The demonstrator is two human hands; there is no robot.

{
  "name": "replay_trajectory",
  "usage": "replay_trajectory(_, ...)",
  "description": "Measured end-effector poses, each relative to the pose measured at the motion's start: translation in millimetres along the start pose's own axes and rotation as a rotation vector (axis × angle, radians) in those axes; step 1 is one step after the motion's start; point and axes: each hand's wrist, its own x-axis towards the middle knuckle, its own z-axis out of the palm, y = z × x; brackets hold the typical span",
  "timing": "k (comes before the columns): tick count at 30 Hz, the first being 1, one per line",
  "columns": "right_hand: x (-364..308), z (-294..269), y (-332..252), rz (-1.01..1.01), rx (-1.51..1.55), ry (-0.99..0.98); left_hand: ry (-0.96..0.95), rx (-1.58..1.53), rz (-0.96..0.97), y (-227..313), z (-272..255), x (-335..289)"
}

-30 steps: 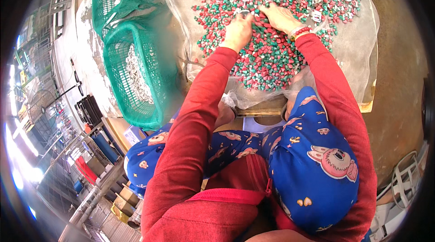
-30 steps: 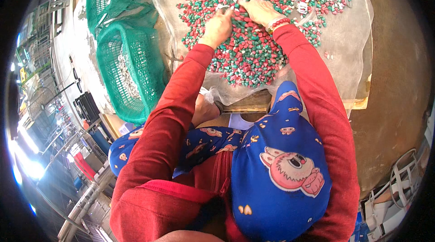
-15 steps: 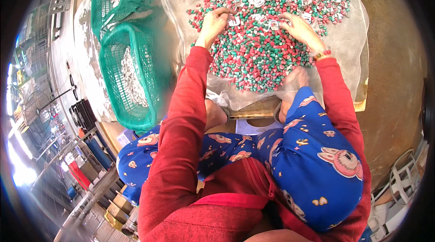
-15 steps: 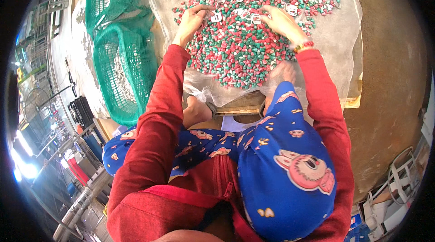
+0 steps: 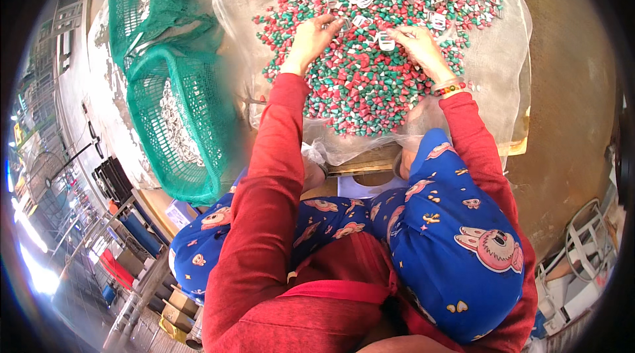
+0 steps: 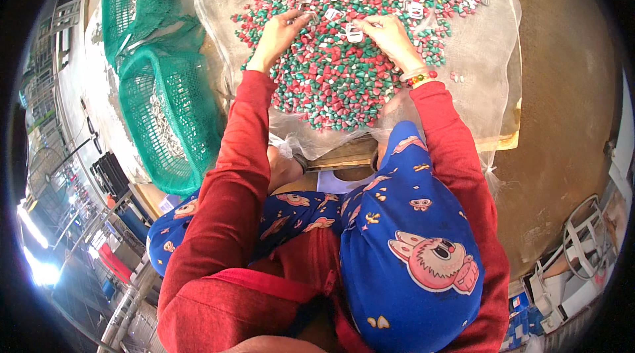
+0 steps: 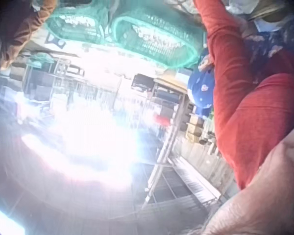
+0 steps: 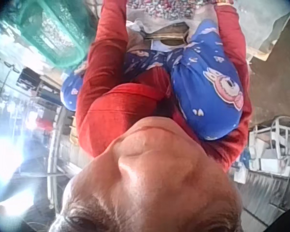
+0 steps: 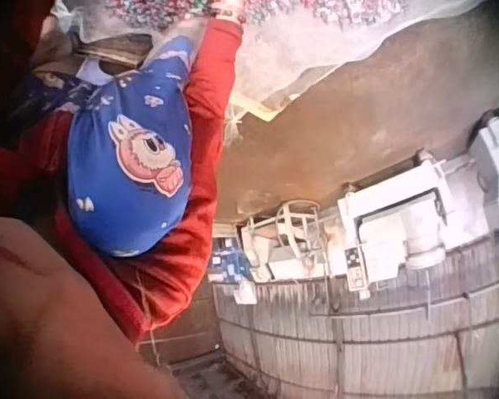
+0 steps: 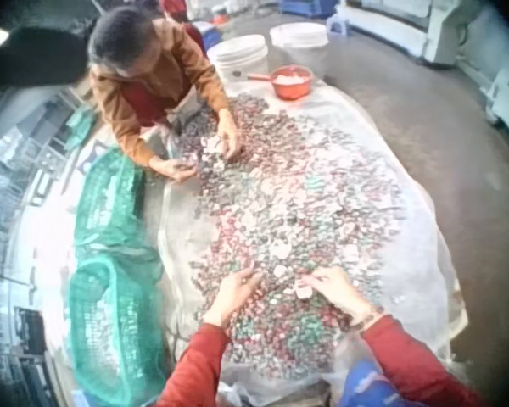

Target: The person trims metal pieces using a hand tool, then sorts through a pile of colorful stones and metal pieces by hand to gather the metal pieces.

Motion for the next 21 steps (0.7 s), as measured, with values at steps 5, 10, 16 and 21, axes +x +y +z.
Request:
replay_trajectory(5, 1, -3, 1, -0.019, 0.038, 0.041, -0.071, -0.188, -0.024, 24, -5, -11)
replay_trajectory(10, -1, -14, -6, 0.148, 0.205, 0.051, -0.463, -1.892, 0.065, 26, 4, -28)
replay_trajectory(16, -6, -19, -45, -0.082, 0.818, -0.064, -0.338, -1.987, -0.085, 31, 11, -51)
replay_trajectory(21, -41, 7, -111, -0.373, -0.198, -0.157, -0.232, -2.066, -0.347, 58, 45, -76)
